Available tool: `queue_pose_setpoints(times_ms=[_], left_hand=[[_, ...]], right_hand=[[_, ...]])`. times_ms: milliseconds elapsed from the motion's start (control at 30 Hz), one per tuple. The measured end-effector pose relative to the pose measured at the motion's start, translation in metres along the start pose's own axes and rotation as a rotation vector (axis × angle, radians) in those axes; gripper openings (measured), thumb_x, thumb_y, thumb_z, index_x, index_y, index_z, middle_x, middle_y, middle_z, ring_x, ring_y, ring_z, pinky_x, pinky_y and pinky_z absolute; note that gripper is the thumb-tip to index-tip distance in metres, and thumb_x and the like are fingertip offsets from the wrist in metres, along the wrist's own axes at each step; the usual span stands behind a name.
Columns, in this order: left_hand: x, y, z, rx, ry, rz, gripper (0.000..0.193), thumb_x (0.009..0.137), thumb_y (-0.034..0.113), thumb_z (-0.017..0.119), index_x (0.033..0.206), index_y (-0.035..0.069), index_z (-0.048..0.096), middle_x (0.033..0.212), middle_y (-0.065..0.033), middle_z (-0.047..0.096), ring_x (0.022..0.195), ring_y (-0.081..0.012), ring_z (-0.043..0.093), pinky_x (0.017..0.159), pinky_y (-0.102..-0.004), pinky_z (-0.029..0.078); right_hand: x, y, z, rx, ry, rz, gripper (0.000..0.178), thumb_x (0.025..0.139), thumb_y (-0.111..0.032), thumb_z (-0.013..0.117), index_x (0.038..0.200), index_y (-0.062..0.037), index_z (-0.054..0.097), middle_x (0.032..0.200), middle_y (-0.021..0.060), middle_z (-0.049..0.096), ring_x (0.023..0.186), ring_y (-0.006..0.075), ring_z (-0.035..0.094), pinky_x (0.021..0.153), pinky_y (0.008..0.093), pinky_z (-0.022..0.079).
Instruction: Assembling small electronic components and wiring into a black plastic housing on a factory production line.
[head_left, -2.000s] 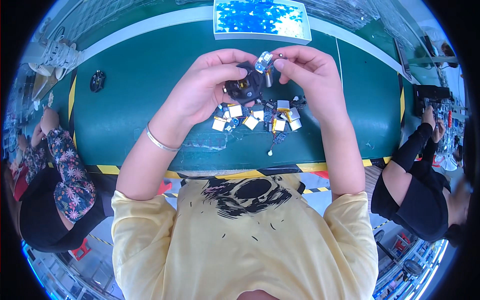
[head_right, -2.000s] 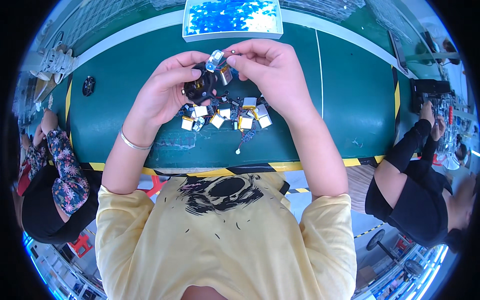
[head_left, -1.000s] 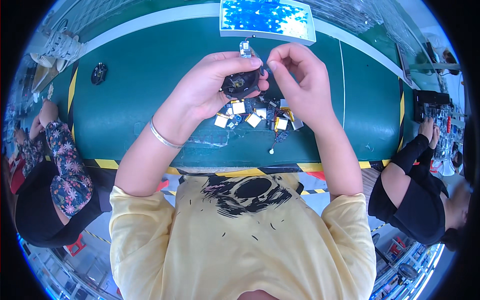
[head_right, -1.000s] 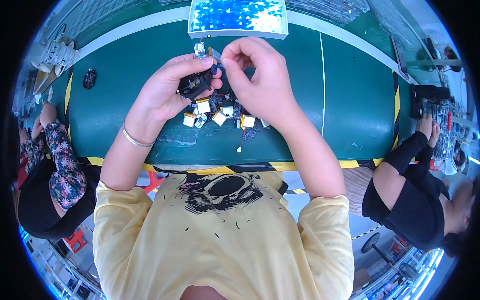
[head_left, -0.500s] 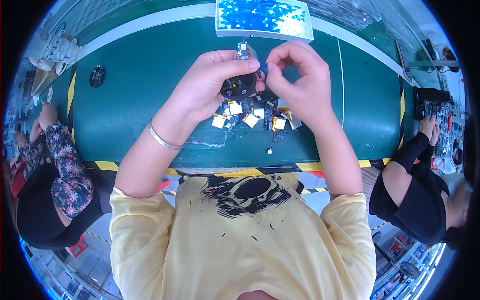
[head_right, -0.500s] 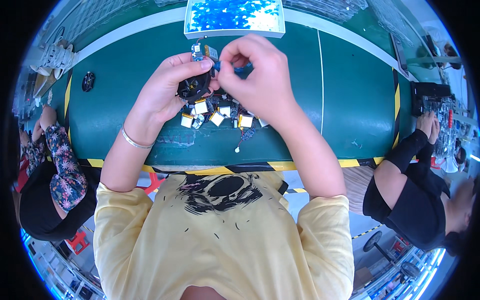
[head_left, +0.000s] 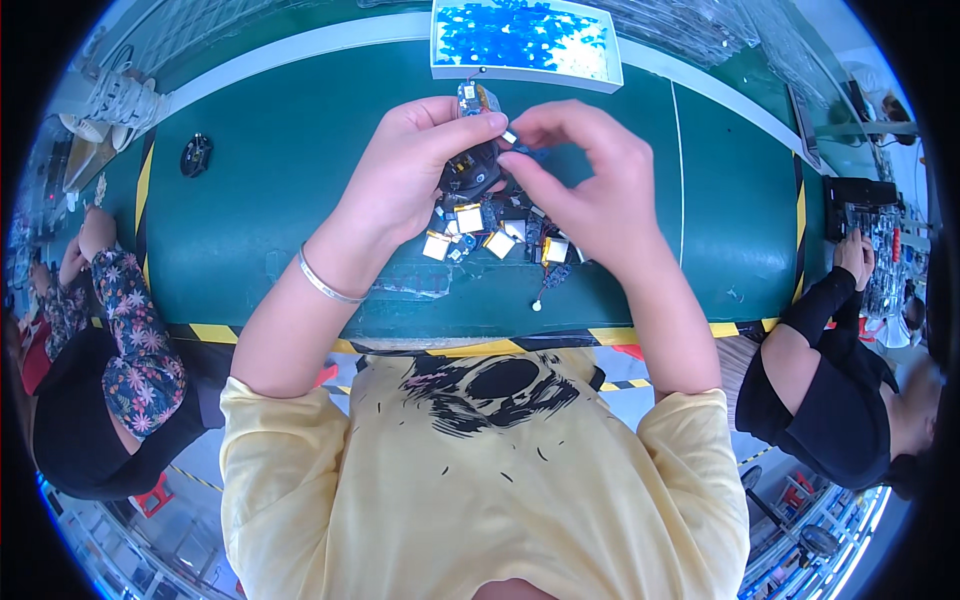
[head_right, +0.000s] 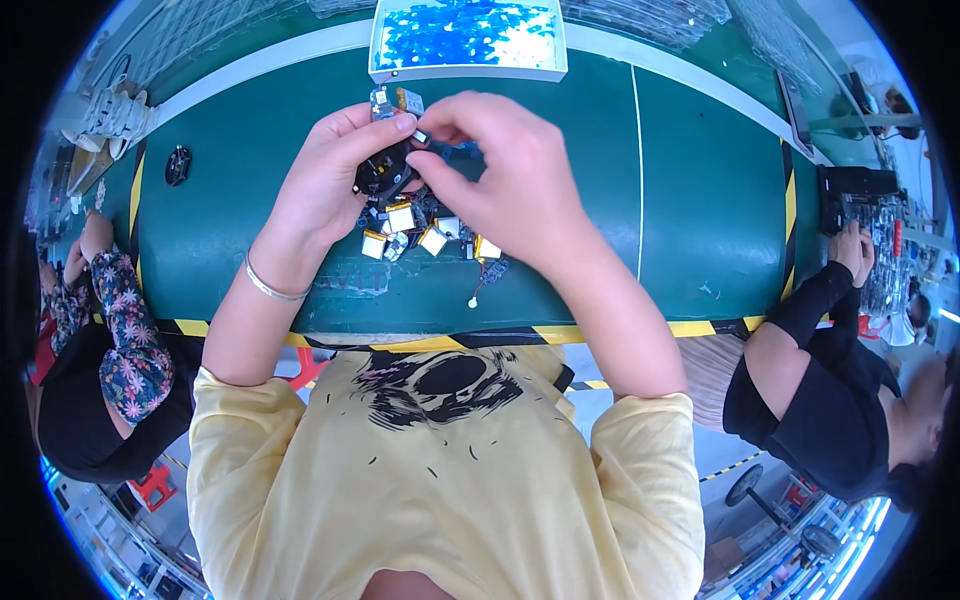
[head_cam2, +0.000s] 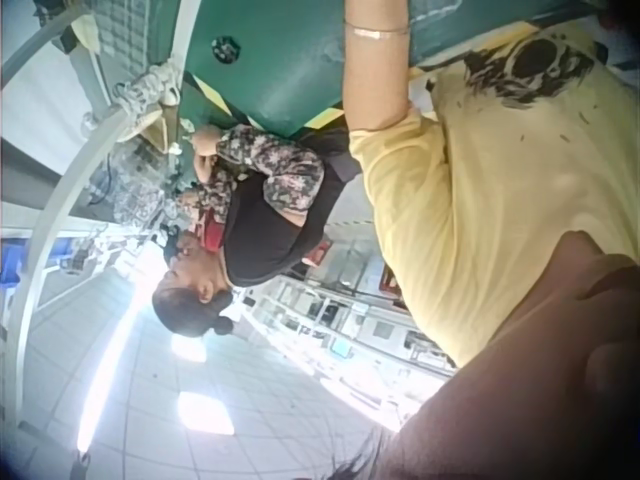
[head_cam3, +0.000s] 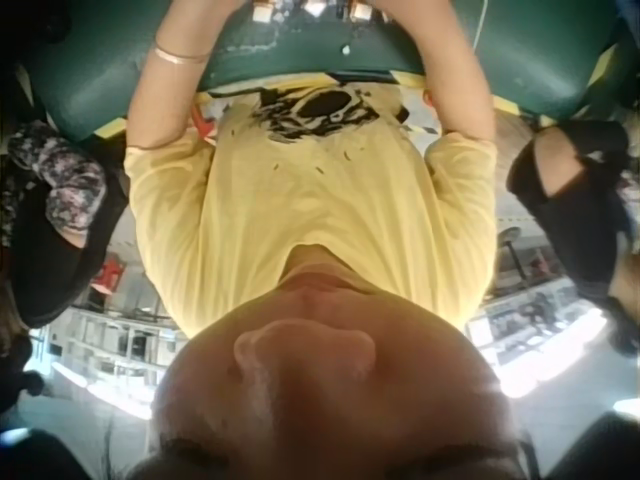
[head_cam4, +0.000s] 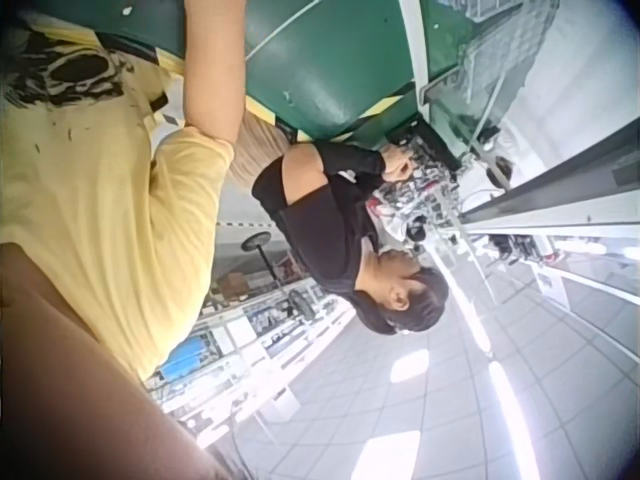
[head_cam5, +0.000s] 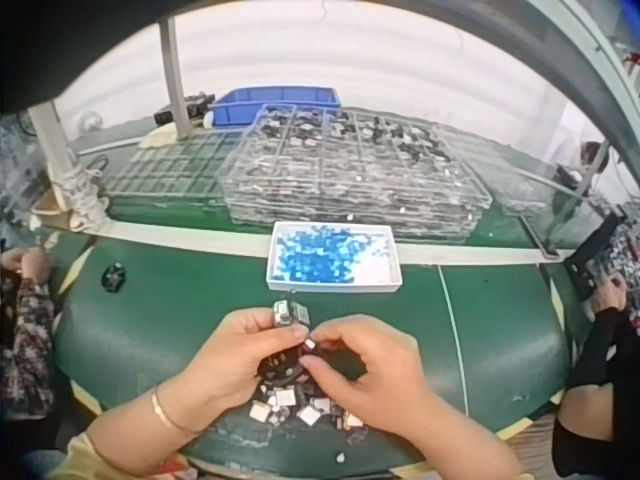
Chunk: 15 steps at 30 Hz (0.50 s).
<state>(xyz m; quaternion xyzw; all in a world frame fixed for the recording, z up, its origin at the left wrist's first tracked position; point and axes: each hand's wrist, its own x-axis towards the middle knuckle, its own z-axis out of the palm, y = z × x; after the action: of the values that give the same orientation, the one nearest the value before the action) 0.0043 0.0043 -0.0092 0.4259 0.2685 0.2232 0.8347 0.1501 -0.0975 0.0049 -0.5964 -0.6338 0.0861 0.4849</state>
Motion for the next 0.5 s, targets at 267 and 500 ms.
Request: queue_pose_setpoints(times_ms=[267, 500], left_hand=[[-0.008, 0.007, 0.005, 0.117, -0.089, -0.017, 0.031, 0.089, 0.000, 0.052, 0.119, -0.005, 0.055, 0.106, -0.0139, 0.064, 0.085, -0.0195, 0.068, 0.070, -0.0310, 0.061], [-0.013, -0.002, 0.011, 0.107, -0.058, 0.070, 0.033, 0.091, -0.001, 0.050, 0.123, -0.004, 0.052, 0.105, -0.0103, 0.066, 0.090, -0.0161, 0.067, 0.072, -0.0315, 0.061]], right_hand=[[0.000, 0.009, -0.004, 0.107, 0.101, 0.167, 0.010, 0.073, -0.002, 0.071, 0.082, -0.0013, 0.066, 0.073, 0.0075, 0.065, 0.067, 0.0170, 0.066, 0.065, 0.0261, 0.054], [0.000, 0.003, 0.005, -0.081, 0.122, -0.075, 0.014, 0.067, 0.000, 0.071, 0.079, -0.0036, 0.065, 0.077, 0.0068, 0.062, 0.072, 0.0222, 0.062, 0.063, 0.0310, 0.051]])
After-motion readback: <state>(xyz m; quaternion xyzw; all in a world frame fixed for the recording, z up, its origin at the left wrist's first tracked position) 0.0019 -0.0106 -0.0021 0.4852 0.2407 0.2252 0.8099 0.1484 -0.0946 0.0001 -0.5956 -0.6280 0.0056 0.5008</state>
